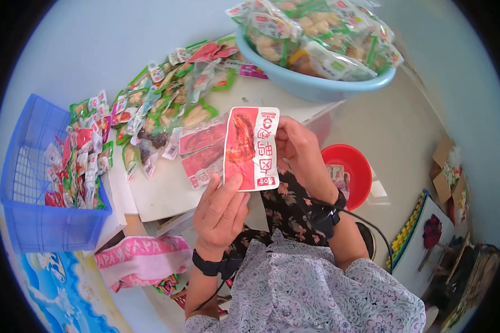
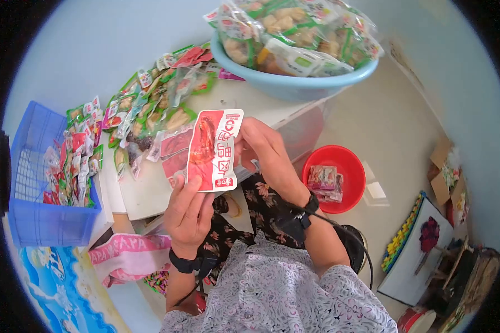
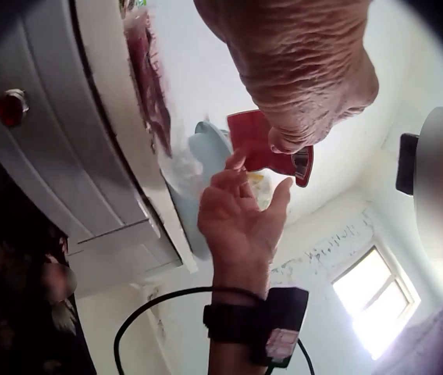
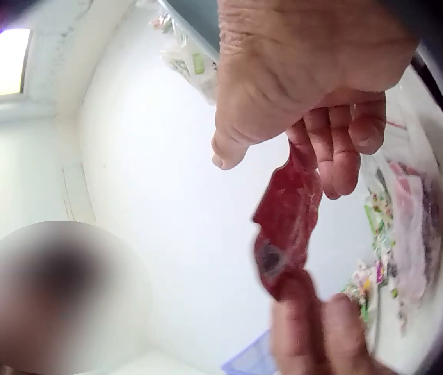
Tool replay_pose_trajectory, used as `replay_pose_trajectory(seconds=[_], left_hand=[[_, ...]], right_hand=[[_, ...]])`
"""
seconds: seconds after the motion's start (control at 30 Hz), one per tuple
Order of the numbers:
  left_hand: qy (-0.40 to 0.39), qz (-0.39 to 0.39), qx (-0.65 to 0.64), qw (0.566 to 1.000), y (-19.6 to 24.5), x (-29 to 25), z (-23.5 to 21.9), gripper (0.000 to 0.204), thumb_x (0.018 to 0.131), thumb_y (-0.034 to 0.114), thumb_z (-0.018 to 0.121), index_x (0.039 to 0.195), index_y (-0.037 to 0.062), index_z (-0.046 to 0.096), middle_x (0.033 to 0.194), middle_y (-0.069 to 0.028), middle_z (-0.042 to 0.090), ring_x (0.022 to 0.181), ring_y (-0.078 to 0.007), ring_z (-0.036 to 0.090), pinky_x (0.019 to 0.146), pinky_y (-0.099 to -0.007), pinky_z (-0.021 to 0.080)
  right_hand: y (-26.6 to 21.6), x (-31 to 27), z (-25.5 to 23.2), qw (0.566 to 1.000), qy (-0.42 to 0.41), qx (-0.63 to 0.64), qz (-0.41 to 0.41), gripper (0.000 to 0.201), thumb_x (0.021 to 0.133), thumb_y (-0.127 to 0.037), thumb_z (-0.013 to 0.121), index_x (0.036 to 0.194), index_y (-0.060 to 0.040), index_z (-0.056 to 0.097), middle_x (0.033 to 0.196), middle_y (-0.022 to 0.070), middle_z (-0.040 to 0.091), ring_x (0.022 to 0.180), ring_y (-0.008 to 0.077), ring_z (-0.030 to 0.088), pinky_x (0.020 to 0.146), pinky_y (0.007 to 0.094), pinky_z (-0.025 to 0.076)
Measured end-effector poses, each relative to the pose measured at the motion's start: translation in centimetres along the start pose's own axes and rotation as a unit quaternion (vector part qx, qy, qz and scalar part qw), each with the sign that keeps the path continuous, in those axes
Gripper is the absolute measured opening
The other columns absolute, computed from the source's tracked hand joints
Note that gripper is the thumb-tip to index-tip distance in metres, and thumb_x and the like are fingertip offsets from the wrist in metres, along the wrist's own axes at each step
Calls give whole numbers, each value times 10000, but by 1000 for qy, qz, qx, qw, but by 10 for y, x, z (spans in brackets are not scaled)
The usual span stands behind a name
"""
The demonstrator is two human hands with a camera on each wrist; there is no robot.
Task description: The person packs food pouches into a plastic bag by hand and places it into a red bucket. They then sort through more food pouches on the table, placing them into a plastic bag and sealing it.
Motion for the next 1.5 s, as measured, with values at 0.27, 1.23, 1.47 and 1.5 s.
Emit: replay_pose_trajectory(seconds=[0.27,1.23,1.47,1.5], left_hand=[[24,-174,-145,974,-11,-35,5,322,932,19,702,1242,-30,629,1320,-176,658,1184,-321,685,1064,-451,554],[-18,-165,81,983,-18,47,52,486,793,230,878,1177,27,659,1034,-110,655,1003,-325,583,908,-443,461],[-82,-200,90,972,-20,50,85,375,809,229,843,1068,47,642,971,-97,631,925,-315,565,842,-443,458],[-75,-198,77,974,-24,47,86,331,819,208,822,1045,49,640,935,-88,618,901,-308,559,802,-440,458]], right_hand=[[-2,-11,-1,998,45,32,36,254,1024,-131,673,1243,-6,646,1164,62,720,1018,122,708,873,296,603],[-17,-26,-79,950,276,-35,-138,124,1025,-150,678,1060,-31,686,932,27,736,721,40,658,576,208,513],[10,-12,-78,958,257,27,-121,121,1000,-108,709,1064,-13,671,981,57,745,832,70,689,739,234,563],[10,-11,-75,959,255,28,-118,123,1001,-109,708,1065,-12,669,980,57,746,826,73,691,728,236,565]])
Point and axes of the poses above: each hand's wrist, its own x-axis towards the middle knuckle, its own z-axis out of the palm, y = z × x, the point moved 3 cm from there along x, towards the middle knuckle
